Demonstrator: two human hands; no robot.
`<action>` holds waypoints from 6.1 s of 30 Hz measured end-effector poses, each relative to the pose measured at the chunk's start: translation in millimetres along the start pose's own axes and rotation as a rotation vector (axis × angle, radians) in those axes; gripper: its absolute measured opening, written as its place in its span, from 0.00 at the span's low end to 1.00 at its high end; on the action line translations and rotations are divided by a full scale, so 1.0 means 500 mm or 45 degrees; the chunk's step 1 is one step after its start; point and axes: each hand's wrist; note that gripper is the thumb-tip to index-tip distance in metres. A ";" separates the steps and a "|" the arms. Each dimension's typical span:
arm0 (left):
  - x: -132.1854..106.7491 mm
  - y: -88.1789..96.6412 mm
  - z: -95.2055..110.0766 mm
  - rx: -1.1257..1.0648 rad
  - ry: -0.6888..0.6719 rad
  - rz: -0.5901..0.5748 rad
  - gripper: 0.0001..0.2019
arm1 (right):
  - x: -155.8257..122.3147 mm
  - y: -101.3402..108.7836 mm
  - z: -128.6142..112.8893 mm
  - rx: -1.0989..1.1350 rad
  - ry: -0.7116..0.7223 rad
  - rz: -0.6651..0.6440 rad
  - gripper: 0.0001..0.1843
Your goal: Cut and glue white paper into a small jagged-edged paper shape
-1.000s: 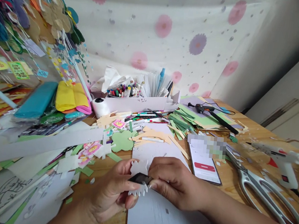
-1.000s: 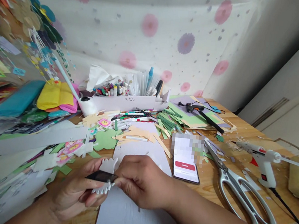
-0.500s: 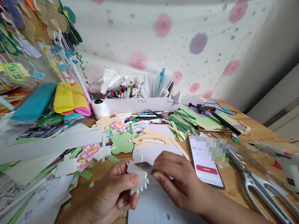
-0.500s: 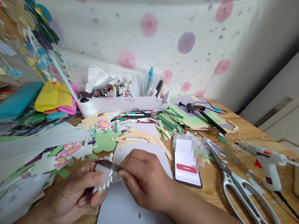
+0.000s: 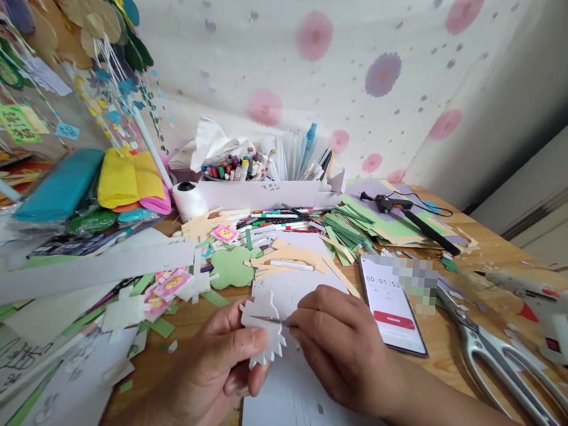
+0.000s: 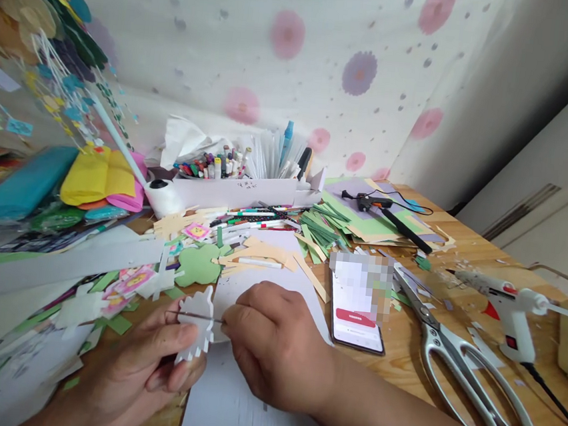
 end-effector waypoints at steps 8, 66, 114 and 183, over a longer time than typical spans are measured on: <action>0.002 -0.005 0.002 0.027 -0.046 0.001 0.06 | -0.001 -0.002 0.000 -0.048 0.028 0.026 0.09; 0.003 -0.030 0.002 -0.105 -0.101 0.194 0.17 | -0.017 -0.029 -0.012 -0.351 0.108 0.328 0.12; 0.016 0.001 -0.006 -0.009 -0.075 0.067 0.13 | -0.008 -0.019 0.006 0.234 -0.235 0.180 0.08; -0.011 -0.011 -0.001 0.092 -0.037 -0.021 0.10 | 0.000 -0.010 -0.001 0.237 -0.121 -0.017 0.07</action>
Point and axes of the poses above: each hand's wrist, its own x-axis towards the middle knuckle, its own y-axis out of the back of the hand, z = x × y, and after that the axes turned 7 degrees about y, right-handed
